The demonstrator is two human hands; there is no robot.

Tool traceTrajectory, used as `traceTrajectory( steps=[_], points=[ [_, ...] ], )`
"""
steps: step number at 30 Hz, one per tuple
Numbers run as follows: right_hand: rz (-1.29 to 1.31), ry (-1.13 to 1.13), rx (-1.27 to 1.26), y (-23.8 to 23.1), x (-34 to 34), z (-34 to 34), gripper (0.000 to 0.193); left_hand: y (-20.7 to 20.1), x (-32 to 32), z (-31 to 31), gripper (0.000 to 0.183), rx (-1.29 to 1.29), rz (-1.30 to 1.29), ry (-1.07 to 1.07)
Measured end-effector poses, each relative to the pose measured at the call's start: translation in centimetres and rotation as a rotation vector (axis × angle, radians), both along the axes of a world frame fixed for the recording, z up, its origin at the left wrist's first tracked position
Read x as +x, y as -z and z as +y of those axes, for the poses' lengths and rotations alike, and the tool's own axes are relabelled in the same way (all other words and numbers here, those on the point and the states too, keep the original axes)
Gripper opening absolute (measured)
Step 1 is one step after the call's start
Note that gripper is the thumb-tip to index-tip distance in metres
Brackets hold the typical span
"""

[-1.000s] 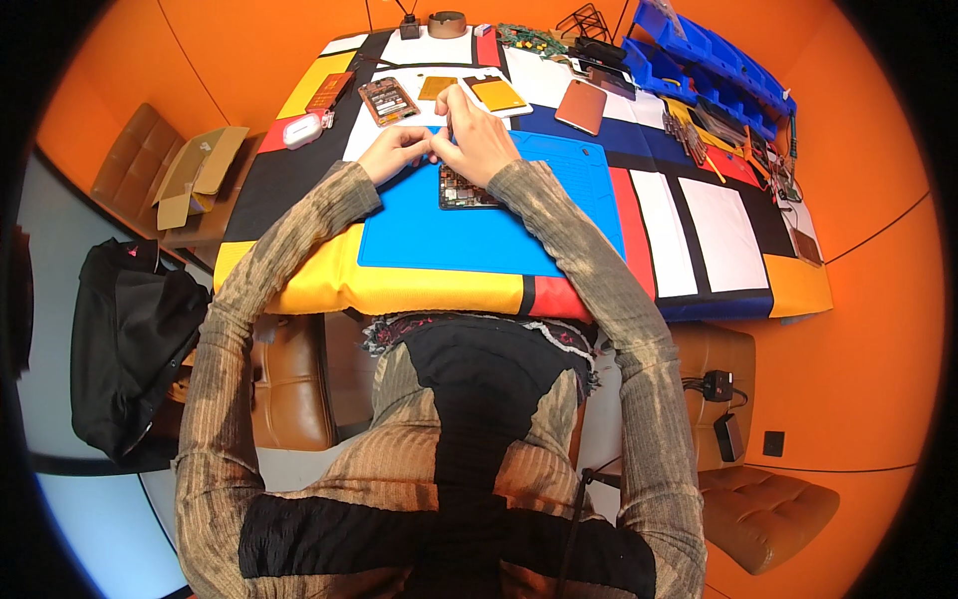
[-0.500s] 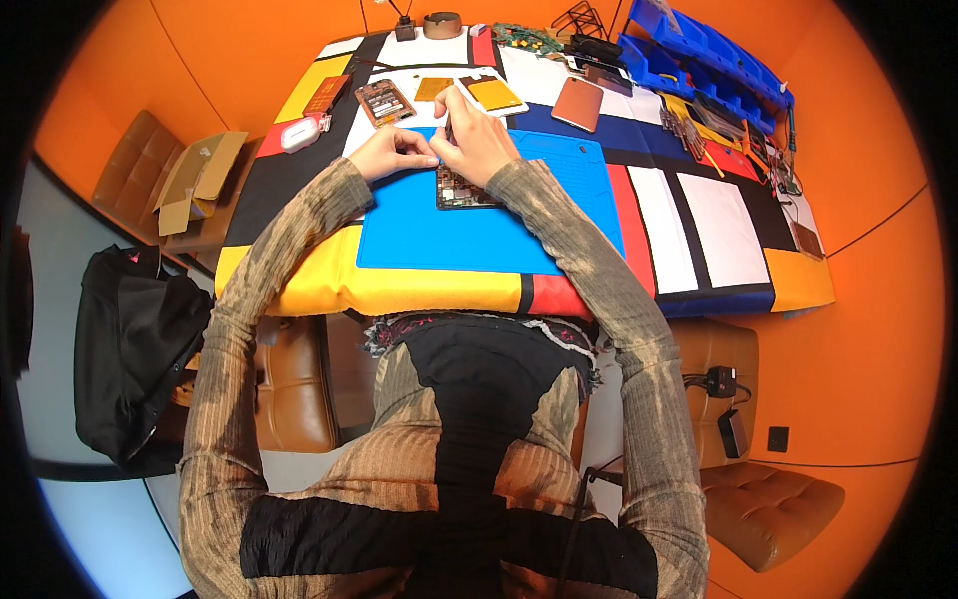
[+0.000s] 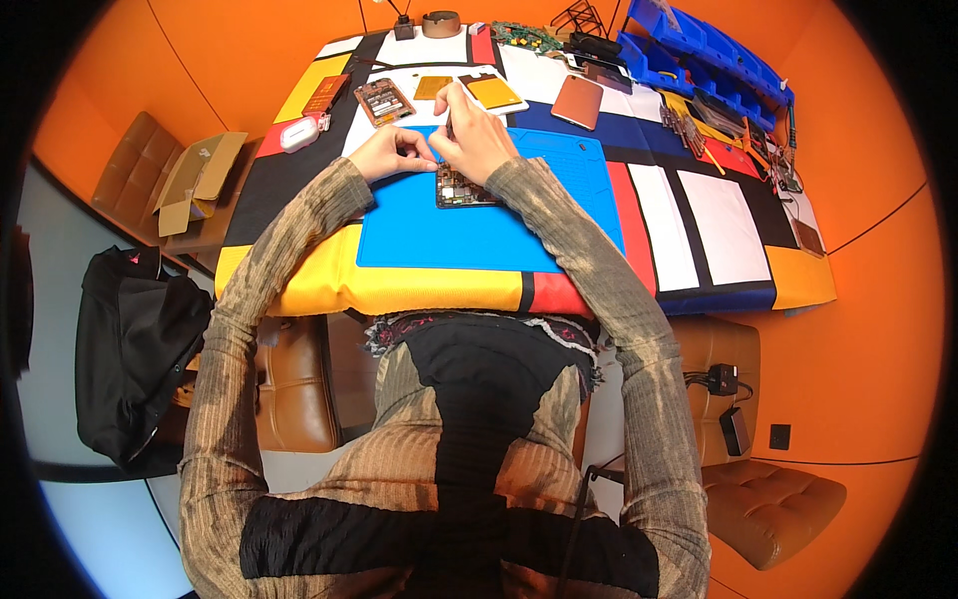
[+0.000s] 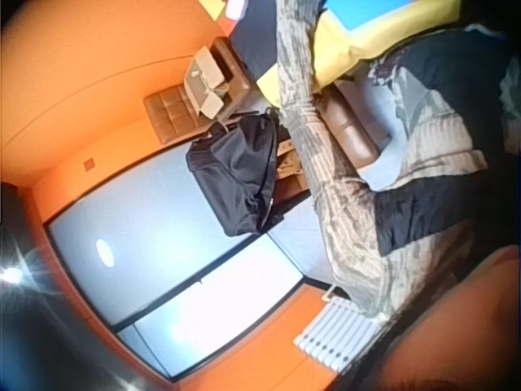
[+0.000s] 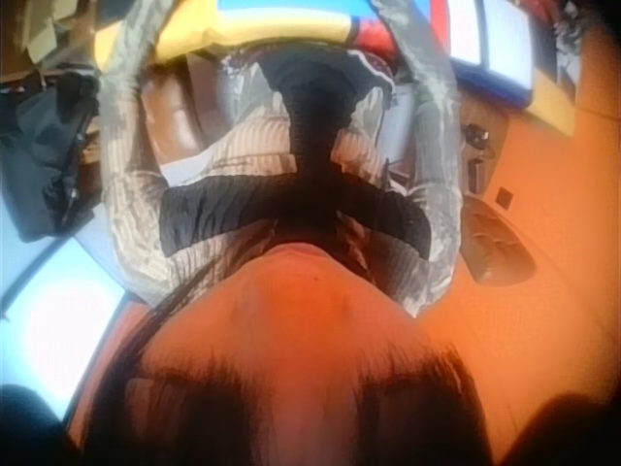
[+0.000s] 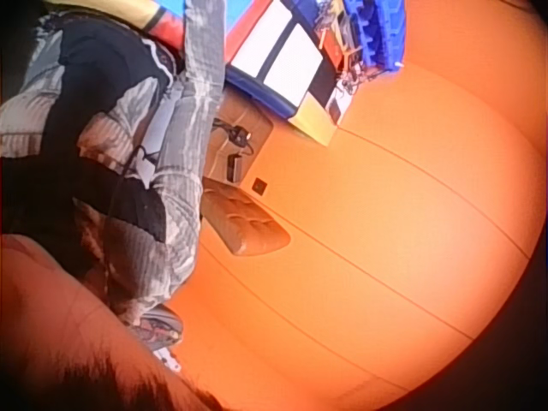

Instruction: The person uses a metal spudger to pry and disconnect components on a disassembled smartphone motherboard. They remove a small metal bracket and continue to separate internal parts on a blue anti-static mat.

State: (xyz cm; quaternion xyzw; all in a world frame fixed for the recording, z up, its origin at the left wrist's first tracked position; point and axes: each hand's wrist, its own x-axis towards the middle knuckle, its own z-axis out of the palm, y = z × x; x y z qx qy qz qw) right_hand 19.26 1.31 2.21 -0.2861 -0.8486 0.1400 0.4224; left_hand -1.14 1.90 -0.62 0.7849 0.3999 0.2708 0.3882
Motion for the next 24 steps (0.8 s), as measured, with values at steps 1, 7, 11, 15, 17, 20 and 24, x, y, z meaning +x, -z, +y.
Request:
traceTrajectory(
  steps=[1,7,11,15,17,20,24],
  points=[
    [-0.005,0.002,-0.010,-0.03,0.04,-0.01,0.025,-0.02,-0.05,-0.02,0.010,0.001,0.005,0.002],
    [0.024,-0.011,0.003,0.07,-0.23,0.11,0.026,0.24,-0.01,0.05,0.015,0.047,-0.012,-0.011],
    [0.025,-0.015,0.011,0.12,-0.06,0.11,0.026,0.50,-0.01,0.17,0.017,0.046,-0.040,-0.016],
    [0.022,-0.025,-0.036,0.12,0.05,0.09,0.026,0.77,0.00,0.27,0.017,0.068,-0.041,-0.009],
    [0.078,-0.063,-0.036,0.20,-0.08,0.10,0.026,0.92,0.08,0.27,0.018,0.052,-0.078,-0.001],
    [0.097,-0.037,-0.024,0.26,-0.31,0.31,0.026,0.90,0.05,0.28,0.017,0.058,-0.004,-0.023],
    [0.052,-0.040,-0.041,0.36,0.07,0.33,0.025,0.78,0.07,0.25,0.017,0.085,0.036,-0.029]
  ],
)
